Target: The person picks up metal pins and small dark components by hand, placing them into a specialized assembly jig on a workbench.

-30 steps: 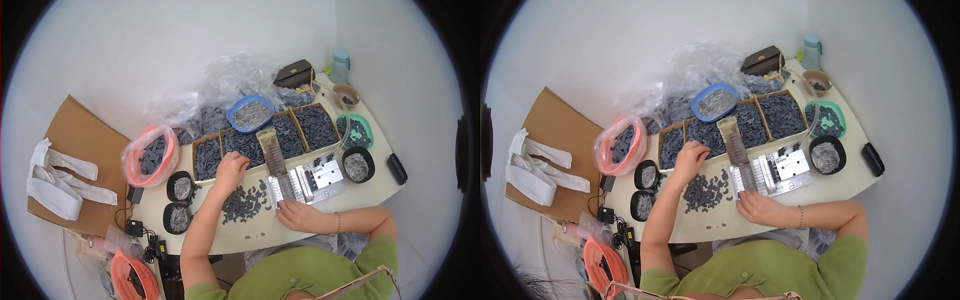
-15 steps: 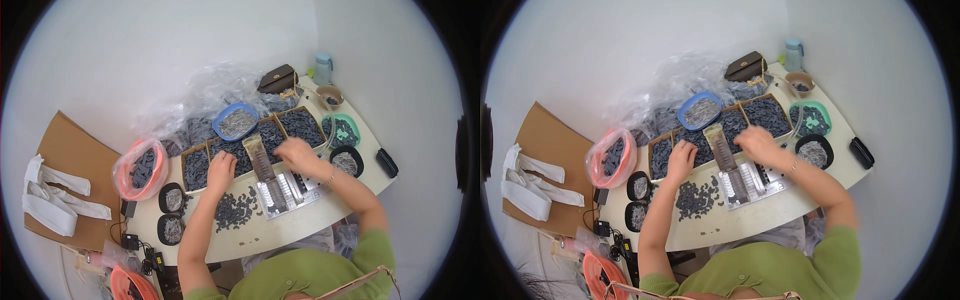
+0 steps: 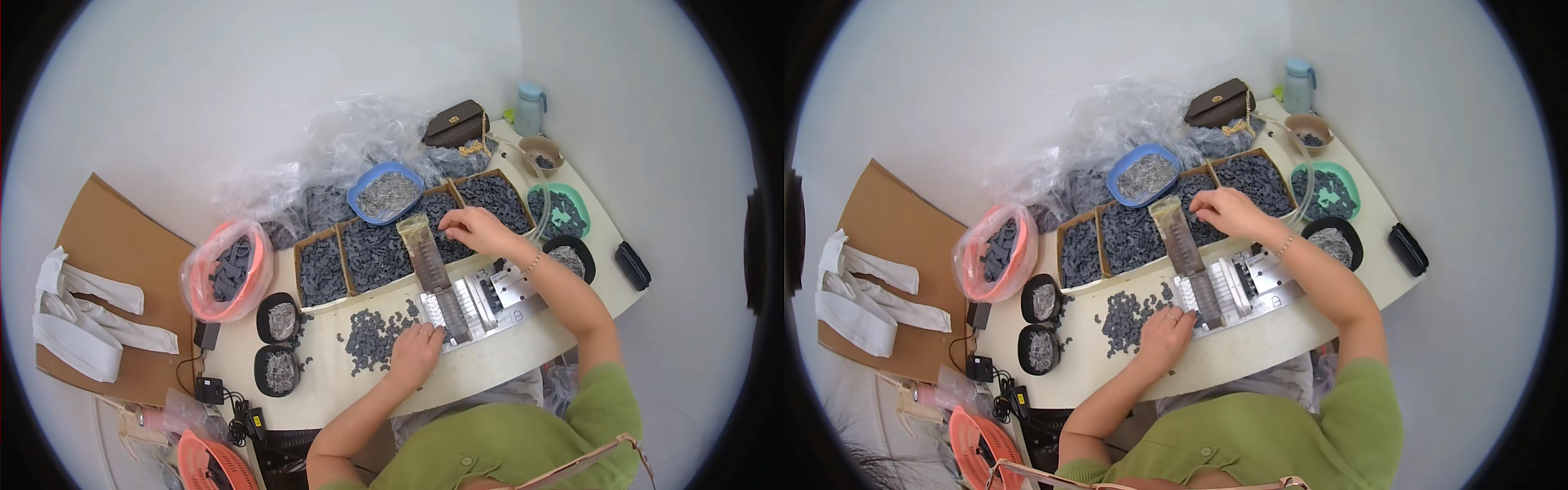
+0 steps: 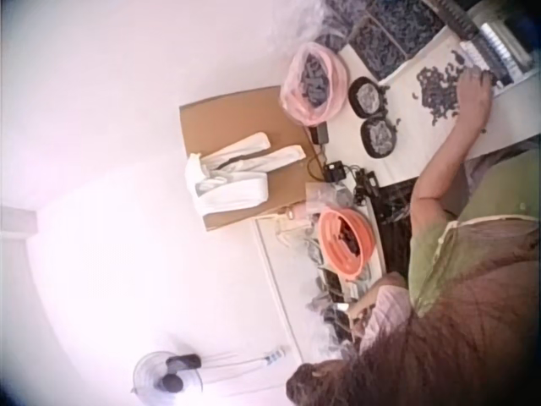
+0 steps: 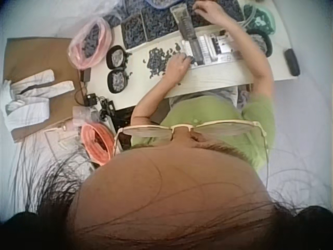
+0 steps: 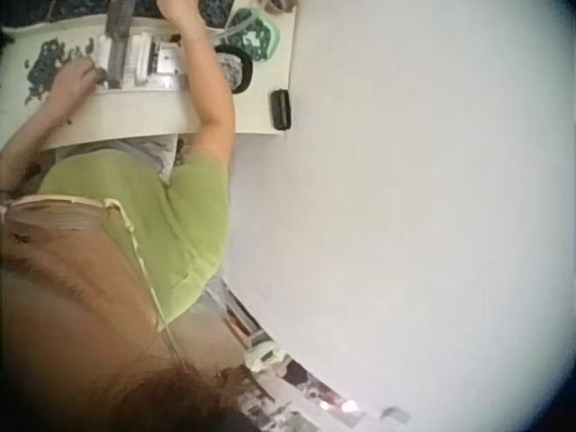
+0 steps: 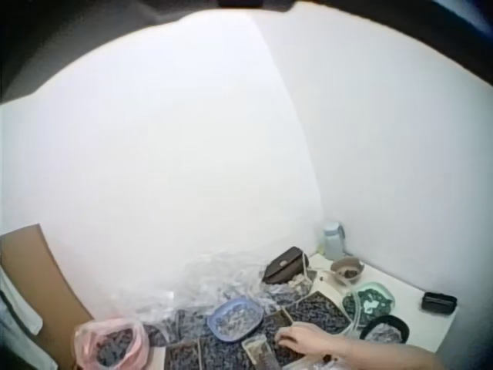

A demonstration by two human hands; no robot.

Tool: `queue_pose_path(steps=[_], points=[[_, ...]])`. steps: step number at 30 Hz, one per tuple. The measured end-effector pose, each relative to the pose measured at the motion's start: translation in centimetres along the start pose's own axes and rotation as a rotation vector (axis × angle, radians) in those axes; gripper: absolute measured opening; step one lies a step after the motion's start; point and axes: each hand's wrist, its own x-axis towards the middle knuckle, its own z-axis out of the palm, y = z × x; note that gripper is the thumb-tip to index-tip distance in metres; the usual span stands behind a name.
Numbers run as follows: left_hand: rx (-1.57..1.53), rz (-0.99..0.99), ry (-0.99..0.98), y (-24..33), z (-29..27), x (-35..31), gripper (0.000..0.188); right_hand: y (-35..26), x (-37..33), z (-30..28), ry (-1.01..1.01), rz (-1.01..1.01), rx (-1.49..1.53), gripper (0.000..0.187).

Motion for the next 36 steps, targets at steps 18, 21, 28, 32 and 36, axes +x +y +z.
queue_pose_path(steps=[18, 21, 28, 32, 36], points=[[-0.174, -0.344, 0.024, -5.7, -1.0, 0.4, 0.011, -3.4, -9.3, 6.2, -0.099, -0.542, -0.507, 0.015], [-0.189, -0.35, -0.002, -6.2, 0.0, 1.1, 0.011, -3.5, -9.5, 6.8, -0.051, -0.551, -0.524, 0.014], [-0.195, -0.423, -0.158, -7.2, -0.8, 1.0, 0.011, -3.5, -11.6, 7.8, -0.083, -0.713, -0.582, 0.029], [-0.563, -0.728, -0.088, -5.8, -2.5, 1.4, 0.01, -4.1, -12.4, 7.6, -0.06, -0.751, -0.627, 0.032], [-0.847, -0.628, -0.079, -4.4, -2.5, 0.5, 0.012, -3.6, -11.8, 6.3, -0.169, -0.562, -0.357, 0.03]])
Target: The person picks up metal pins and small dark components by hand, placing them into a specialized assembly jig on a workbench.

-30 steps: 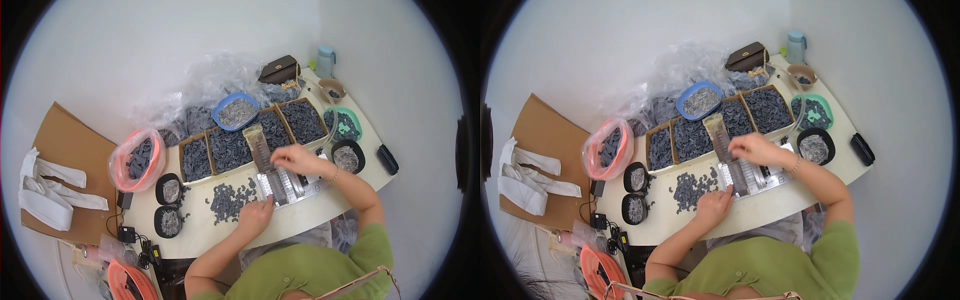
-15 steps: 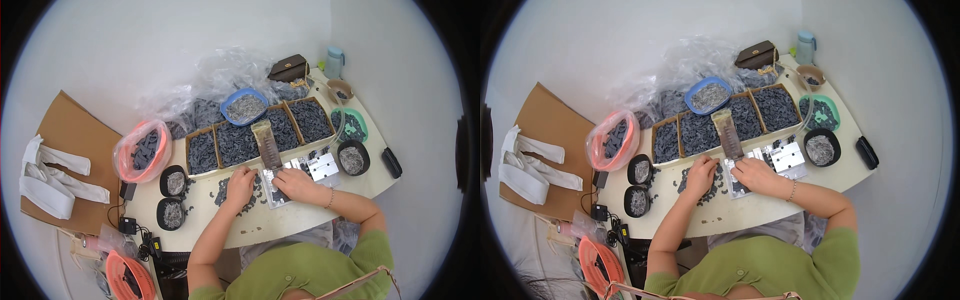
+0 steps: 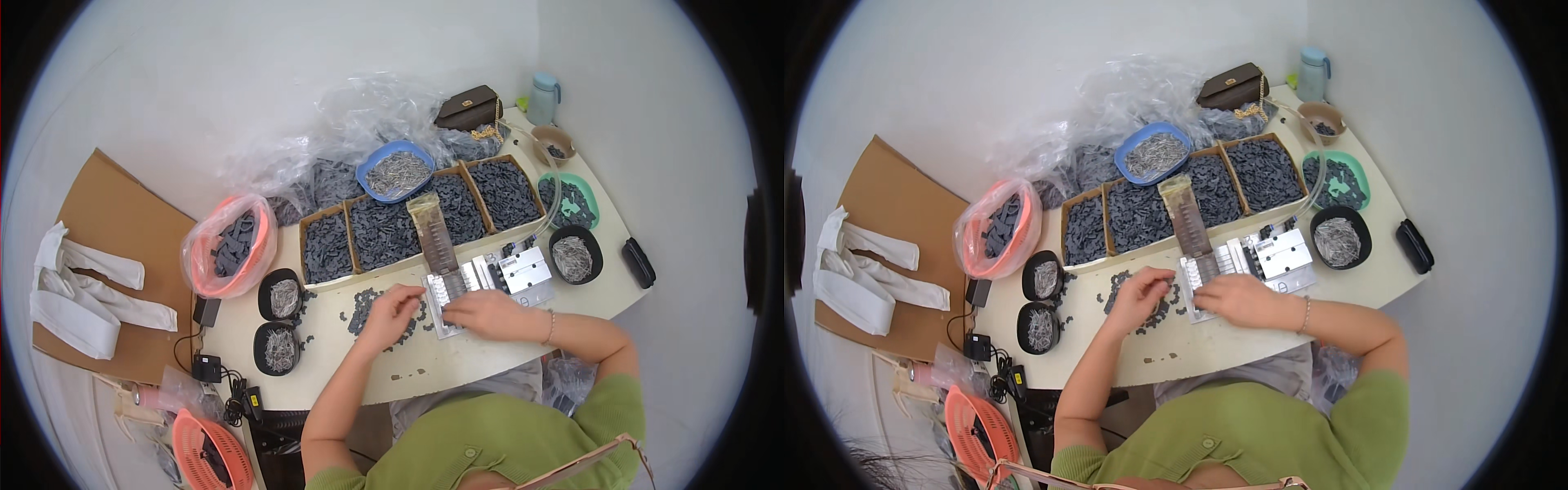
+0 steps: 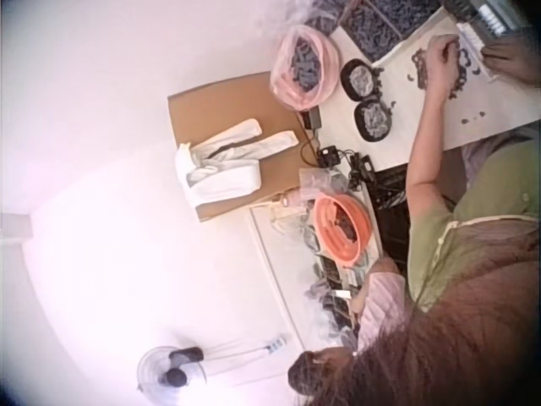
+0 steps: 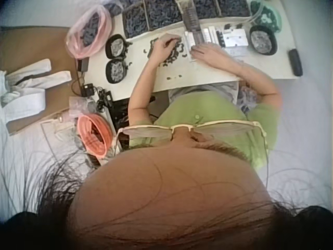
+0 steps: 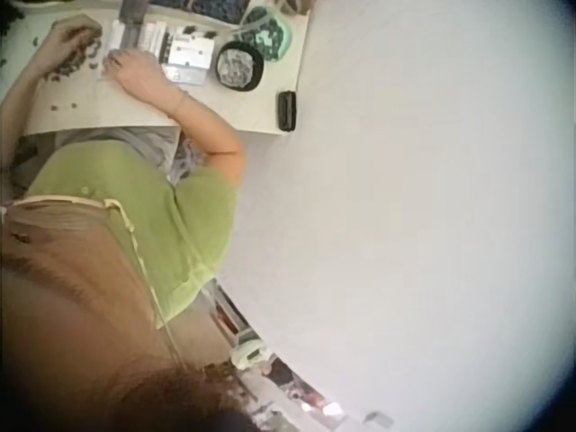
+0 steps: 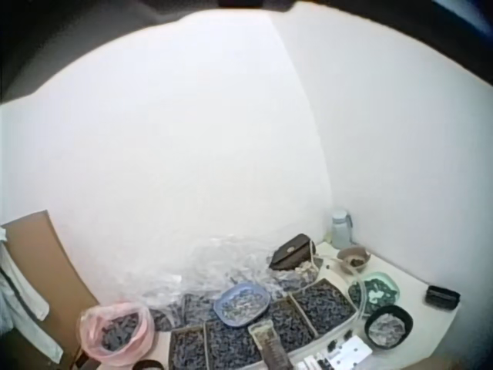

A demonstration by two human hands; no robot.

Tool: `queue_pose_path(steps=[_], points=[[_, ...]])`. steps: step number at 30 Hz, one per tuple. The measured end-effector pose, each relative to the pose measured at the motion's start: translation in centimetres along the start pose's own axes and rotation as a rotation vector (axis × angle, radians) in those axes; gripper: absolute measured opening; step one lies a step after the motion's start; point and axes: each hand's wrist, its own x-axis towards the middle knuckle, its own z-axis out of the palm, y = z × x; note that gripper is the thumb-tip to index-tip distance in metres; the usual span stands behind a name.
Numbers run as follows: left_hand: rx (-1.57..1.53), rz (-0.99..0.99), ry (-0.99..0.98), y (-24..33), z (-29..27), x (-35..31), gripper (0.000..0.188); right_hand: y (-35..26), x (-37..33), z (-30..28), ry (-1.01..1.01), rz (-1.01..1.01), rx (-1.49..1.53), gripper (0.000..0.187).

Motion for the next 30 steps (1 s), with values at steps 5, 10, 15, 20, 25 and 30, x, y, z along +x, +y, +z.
queue_pose_path(steps=[5, 10, 15, 20, 25, 30], points=[[0.405, 0.271, 0.042, 0.6, 2.9, -0.3, 0.011, 2.4, 1.5, -1.5, 0.108, 0.293, 0.363, 0.018], [0.814, 0.468, 0.108, -0.5, 4.9, -0.5, 0.015, 3.2, 3.9, -1.3, 0.121, 0.247, 0.32, 0.017], [1.055, 0.287, 0.014, 1.2, 4.9, -3.0, 0.024, 3.7, 6.4, 0.7, 0.028, 0.087, 0.104, 0.017], [0.785, 0.265, 0.022, 0.7, 3.2, -3.6, 0.022, 3.1, 8.6, 4.1, -0.084, -0.122, -0.241, 0.011], [0.772, 0.302, 0.145, -2.1, -1.0, -0.9, 0.018, 2.3, 9.0, 3.9, -0.006, -0.068, -0.184, 0.008], [0.638, 0.35, 0.029, -2.6, -2.1, 1.0, 0.011, 3.1, 6.5, 0.7, 0.074, 0.1, 0.085, 0.014]])
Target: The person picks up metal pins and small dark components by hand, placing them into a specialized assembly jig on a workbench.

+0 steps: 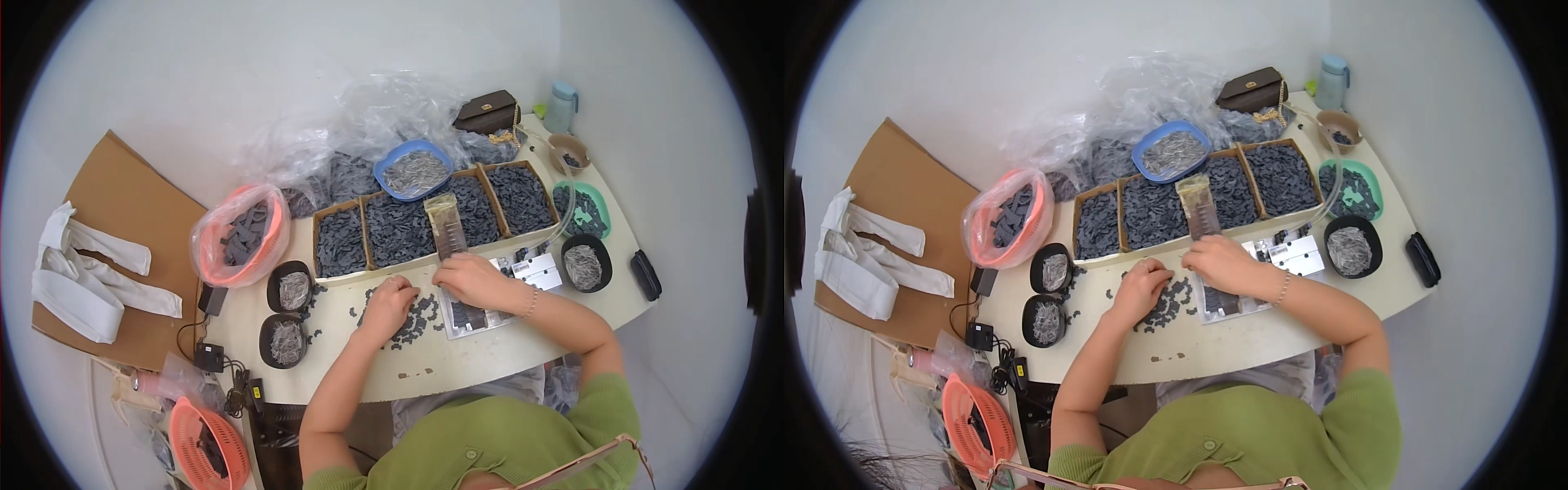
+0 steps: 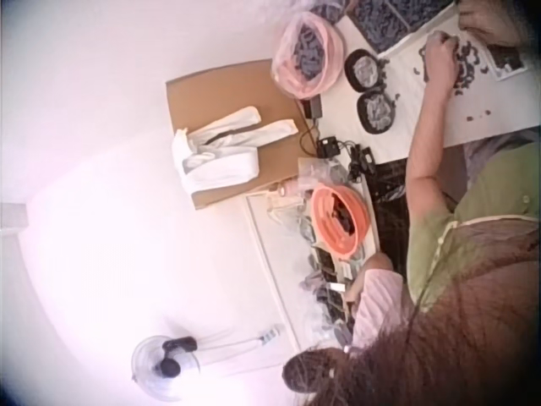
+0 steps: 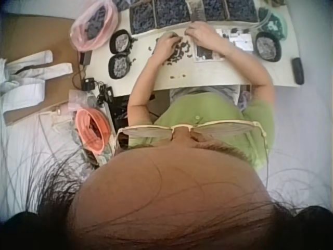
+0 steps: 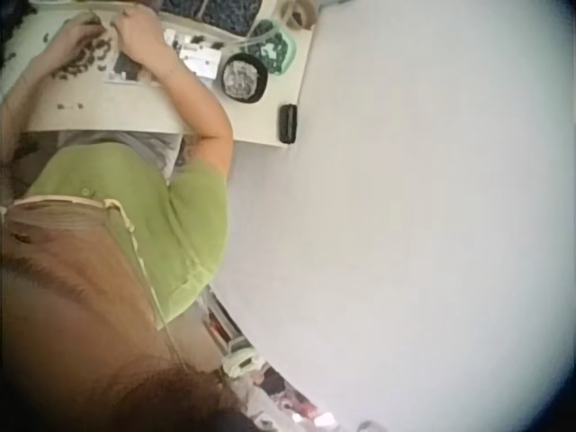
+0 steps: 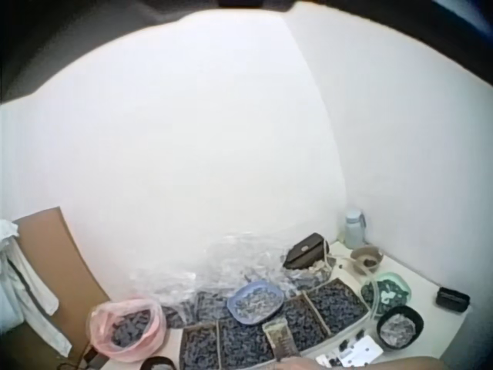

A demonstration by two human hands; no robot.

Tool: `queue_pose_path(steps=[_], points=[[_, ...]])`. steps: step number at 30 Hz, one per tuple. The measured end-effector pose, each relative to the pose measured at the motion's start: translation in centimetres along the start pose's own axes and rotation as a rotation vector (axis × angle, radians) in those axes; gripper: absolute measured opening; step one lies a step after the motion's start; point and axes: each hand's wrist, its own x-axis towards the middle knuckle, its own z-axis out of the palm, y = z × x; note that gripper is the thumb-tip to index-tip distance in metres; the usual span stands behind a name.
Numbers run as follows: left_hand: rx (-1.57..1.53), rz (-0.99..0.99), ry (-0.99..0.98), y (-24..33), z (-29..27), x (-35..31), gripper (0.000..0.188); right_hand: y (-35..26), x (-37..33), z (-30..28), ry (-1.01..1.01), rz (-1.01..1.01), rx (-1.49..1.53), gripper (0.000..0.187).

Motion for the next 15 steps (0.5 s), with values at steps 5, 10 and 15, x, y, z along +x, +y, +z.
queue_pose_path(steps=[5, 10, 15], points=[[0.016, -0.104, -0.099, -0.1, -0.5, 1.0, 0.012, -0.1, -3.8, -0.2, -0.042, 0.006, -0.13, 0.017], [-0.271, -0.084, 0.043, 3.4, 1.2, 1.9, 0.012, -1.7, -5.7, 0.6, -0.017, -0.127, -0.311, 0.025], [-0.04, 0.146, 0.135, 5.0, 2.8, 1.7, 0.018, -2.2, -5.9, -0.3, 0.019, -0.106, -0.268, 0.025]])
